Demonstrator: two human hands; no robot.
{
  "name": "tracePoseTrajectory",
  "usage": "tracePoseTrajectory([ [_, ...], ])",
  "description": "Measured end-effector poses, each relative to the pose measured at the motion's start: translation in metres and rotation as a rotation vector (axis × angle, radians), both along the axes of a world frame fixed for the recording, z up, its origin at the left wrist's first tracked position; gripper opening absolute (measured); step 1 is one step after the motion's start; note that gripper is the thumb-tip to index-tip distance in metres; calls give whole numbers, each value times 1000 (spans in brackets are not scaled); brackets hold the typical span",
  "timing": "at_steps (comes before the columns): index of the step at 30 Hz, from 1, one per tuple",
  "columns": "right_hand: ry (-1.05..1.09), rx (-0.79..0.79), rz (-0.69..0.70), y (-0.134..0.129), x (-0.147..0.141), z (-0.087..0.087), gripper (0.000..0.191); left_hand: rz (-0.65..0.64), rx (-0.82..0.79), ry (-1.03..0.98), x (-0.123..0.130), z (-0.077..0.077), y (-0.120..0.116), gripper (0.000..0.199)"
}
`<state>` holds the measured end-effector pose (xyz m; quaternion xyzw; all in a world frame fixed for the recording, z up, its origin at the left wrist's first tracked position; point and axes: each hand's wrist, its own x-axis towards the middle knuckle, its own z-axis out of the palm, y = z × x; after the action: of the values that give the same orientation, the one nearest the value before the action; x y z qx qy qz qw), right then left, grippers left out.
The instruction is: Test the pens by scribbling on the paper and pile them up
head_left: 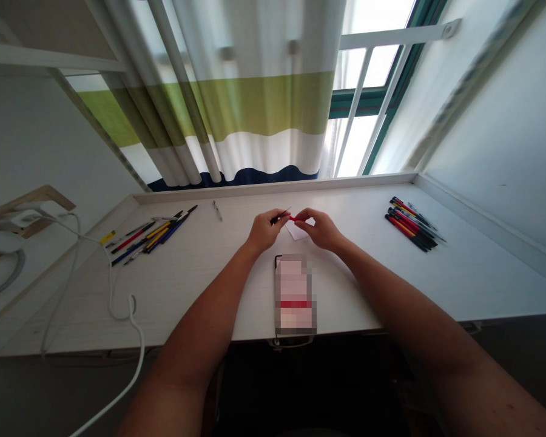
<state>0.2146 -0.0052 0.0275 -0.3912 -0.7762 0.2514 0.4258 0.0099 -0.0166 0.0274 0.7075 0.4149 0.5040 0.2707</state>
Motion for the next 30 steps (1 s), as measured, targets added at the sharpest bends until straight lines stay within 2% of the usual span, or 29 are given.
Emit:
tracePoseTrajectory([
  [11, 90, -7, 31, 0, -2, -1, 25, 15, -11, -133, 4, 0, 1, 33],
  [17, 137, -20, 27, 0, -4, -2, 29, -6, 9, -88, 4, -1, 0, 30],
  [22, 171, -32, 30, 1, -6, -2, 32, 10, 15, -14, 3, 4, -4, 36],
  [27, 237, -42, -12, 3, -5, -3, 37, -14, 2, -112, 3, 3, -3, 18],
  [30, 283, -31, -52, 5, -4, -3, 39, 50, 39, -123, -1, 2, 2, 14],
])
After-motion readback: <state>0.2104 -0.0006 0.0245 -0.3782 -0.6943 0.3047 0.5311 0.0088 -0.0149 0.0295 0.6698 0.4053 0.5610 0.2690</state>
